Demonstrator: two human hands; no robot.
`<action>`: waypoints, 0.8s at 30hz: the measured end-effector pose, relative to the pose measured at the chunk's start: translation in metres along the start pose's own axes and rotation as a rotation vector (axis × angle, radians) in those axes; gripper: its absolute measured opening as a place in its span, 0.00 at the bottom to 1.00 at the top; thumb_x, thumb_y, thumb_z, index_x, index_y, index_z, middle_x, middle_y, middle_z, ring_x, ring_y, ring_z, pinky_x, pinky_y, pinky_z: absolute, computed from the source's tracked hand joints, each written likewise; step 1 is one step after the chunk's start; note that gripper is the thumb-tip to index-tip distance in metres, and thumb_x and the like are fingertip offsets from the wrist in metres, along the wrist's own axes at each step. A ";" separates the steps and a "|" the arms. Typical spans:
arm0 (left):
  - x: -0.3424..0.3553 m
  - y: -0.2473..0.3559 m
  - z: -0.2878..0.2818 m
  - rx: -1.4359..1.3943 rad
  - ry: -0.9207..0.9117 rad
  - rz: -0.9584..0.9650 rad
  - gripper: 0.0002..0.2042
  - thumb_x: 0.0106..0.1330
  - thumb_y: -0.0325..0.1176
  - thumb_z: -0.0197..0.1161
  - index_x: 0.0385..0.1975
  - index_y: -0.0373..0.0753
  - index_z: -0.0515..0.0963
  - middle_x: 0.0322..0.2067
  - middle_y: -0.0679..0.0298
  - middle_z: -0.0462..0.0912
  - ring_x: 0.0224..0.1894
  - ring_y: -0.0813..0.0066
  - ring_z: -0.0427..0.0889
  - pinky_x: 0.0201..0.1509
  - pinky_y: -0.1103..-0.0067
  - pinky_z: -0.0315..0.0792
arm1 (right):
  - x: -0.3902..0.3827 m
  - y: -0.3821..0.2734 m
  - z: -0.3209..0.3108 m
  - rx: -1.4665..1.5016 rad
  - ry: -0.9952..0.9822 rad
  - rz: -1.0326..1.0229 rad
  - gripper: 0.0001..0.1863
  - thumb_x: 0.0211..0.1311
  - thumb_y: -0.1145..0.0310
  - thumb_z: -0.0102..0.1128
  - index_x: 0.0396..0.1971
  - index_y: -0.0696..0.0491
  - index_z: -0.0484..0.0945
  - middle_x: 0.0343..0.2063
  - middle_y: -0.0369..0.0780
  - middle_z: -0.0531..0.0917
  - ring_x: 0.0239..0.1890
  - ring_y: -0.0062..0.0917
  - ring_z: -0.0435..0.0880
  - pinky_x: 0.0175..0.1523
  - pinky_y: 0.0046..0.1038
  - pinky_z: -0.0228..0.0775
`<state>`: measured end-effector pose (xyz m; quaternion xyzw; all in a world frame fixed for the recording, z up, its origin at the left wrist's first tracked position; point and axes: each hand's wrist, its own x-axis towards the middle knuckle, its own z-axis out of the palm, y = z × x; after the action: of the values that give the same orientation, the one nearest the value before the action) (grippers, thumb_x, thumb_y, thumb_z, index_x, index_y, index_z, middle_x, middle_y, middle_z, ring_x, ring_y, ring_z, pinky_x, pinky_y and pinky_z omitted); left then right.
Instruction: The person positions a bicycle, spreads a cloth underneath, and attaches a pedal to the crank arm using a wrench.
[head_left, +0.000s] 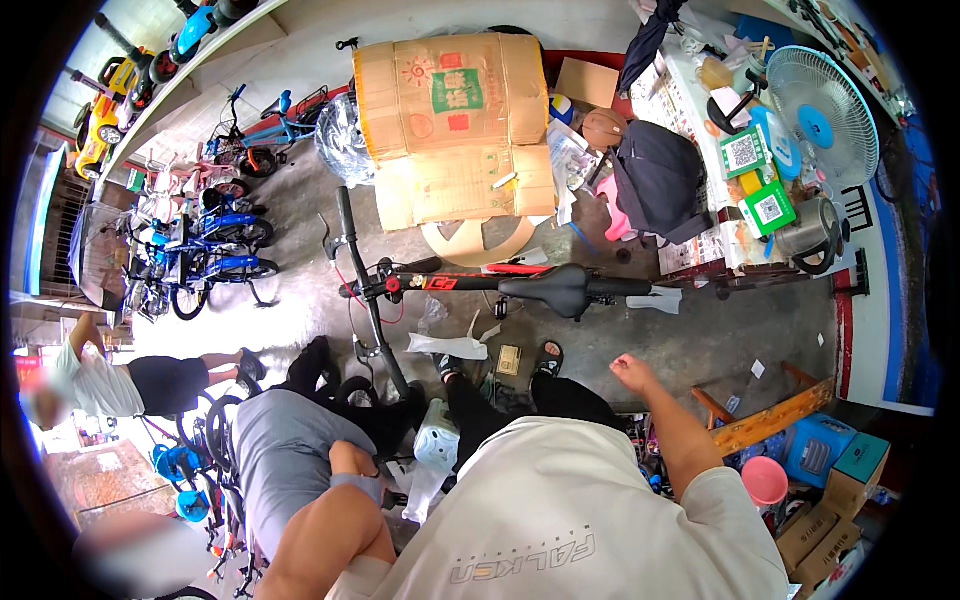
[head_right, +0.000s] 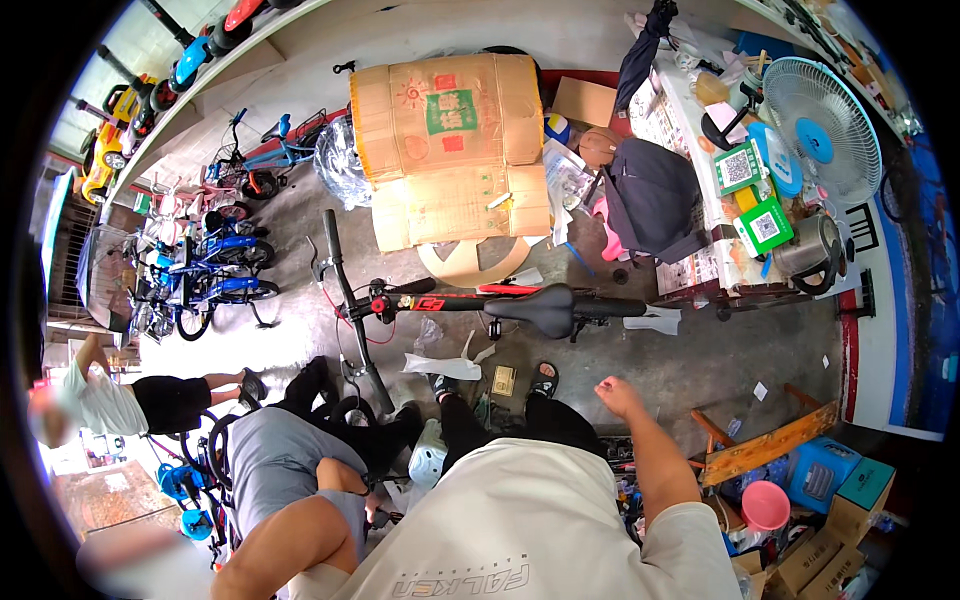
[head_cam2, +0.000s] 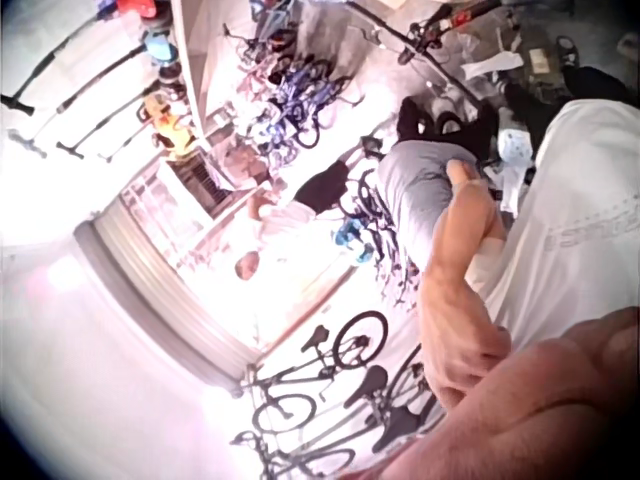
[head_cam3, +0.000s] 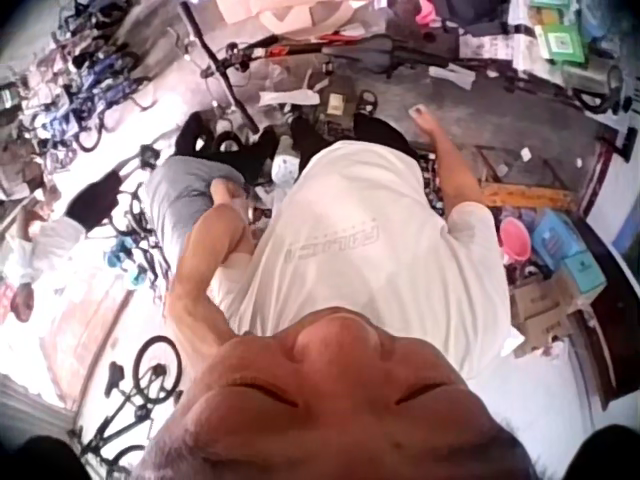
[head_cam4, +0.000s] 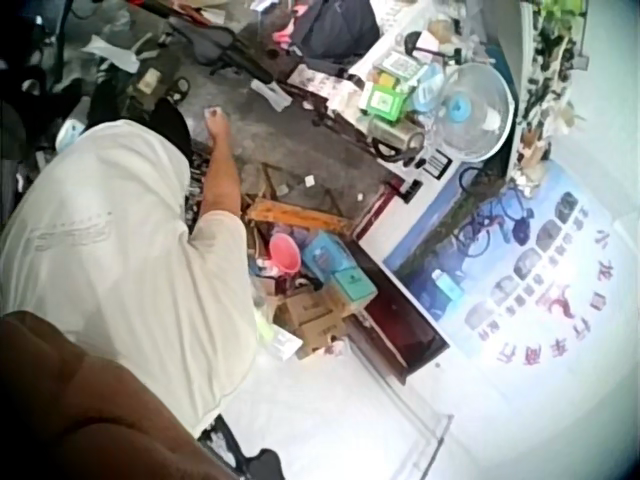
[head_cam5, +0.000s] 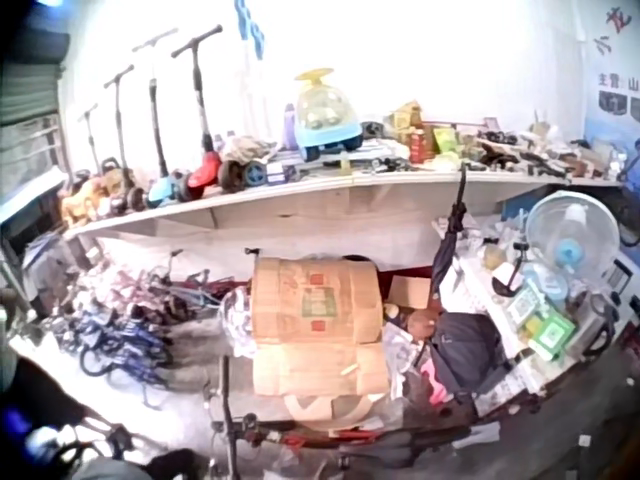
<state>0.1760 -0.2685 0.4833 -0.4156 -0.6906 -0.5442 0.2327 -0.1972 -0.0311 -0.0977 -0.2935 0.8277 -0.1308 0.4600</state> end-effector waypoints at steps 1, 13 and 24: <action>0.001 0.000 0.001 0.020 0.006 -0.010 0.08 0.72 0.40 0.50 0.32 0.49 0.74 0.21 0.71 0.73 0.22 0.76 0.74 0.19 0.77 0.64 | -0.002 -0.003 -0.001 -0.023 -0.005 0.001 0.22 0.60 0.49 0.62 0.43 0.53 0.80 0.40 0.46 0.86 0.45 0.39 0.84 0.49 0.37 0.75; -0.014 -0.002 0.002 0.014 -0.001 0.025 0.08 0.72 0.37 0.47 0.33 0.50 0.74 0.21 0.71 0.70 0.21 0.77 0.73 0.18 0.78 0.63 | -0.002 -0.019 -0.011 -0.122 -0.045 -0.009 0.23 0.60 0.47 0.59 0.44 0.51 0.81 0.41 0.44 0.86 0.46 0.39 0.84 0.51 0.37 0.75; -0.048 -0.032 -0.026 0.101 0.269 0.169 0.08 0.66 0.27 0.54 0.28 0.44 0.80 0.21 0.68 0.75 0.21 0.74 0.75 0.23 0.79 0.65 | 0.005 -0.031 -0.006 -0.149 -0.055 -0.058 0.22 0.60 0.47 0.59 0.43 0.50 0.81 0.39 0.43 0.86 0.44 0.37 0.85 0.48 0.37 0.75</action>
<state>0.1723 -0.3105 0.4364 -0.3833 -0.6422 -0.5379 0.3890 -0.1930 -0.0592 -0.0831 -0.3541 0.8133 -0.0740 0.4557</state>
